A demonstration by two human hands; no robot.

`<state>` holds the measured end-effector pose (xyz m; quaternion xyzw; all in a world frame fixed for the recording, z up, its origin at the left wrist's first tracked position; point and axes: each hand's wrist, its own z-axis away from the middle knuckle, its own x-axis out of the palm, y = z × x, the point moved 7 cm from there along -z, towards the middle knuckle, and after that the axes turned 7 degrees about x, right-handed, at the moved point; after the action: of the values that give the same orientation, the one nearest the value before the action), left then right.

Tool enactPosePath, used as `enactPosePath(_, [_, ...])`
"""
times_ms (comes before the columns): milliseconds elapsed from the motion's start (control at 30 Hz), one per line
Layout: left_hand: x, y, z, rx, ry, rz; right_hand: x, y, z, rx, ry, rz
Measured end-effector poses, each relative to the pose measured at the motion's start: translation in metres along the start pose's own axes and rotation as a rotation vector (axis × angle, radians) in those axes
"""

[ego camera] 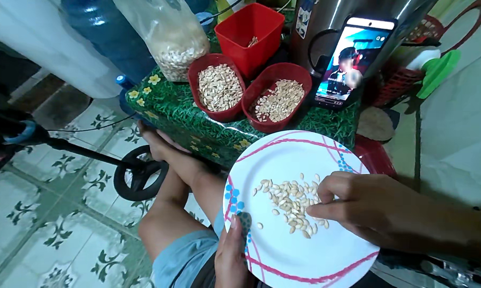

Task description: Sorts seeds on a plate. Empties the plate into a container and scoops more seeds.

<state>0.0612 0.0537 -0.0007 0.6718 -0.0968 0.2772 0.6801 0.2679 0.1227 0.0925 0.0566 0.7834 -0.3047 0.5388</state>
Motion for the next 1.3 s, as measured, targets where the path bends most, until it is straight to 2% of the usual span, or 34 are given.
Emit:
enactPosePath(233, [0.017, -0.003, -0.003, -0.015, -0.015, -0.018, 0.008, -0.011, 0.001, -0.035, 0.025, 0.000])
enactPosePath(400, [0.020, -0.004, -0.003, -0.027, -0.020, -0.020, -0.009, 0.001, -0.001, 0.095, 0.085, 0.075])
enactPosePath(567, [0.015, -0.004, -0.003, -0.021, -0.020, 0.001, 0.002, -0.002, -0.003, 0.074, -0.040, 0.156])
enactPosePath(733, [0.014, -0.002, -0.002, -0.017, -0.035, 0.019, -0.010, 0.000, -0.002, 0.088, 0.070, 0.114])
enactPosePath(933, [0.021, -0.001, 0.000, -0.017, -0.083, -0.002, 0.003, -0.005, -0.007, 0.080, -0.070, 0.247])
enactPosePath(1067, [0.022, -0.003, 0.000, -0.004, -0.121, -0.001, -0.007, -0.004, -0.004, 0.079, 0.066, 0.205])
enactPosePath(1200, [0.023, -0.003, 0.000, -0.007, -0.124, -0.015, -0.003, -0.001, -0.007, 0.154, -0.020, 0.307])
enactPosePath(1300, [0.023, -0.005, 0.000, -0.008, -0.124, -0.004, -0.007, 0.000, -0.006, 0.146, 0.029, 0.275])
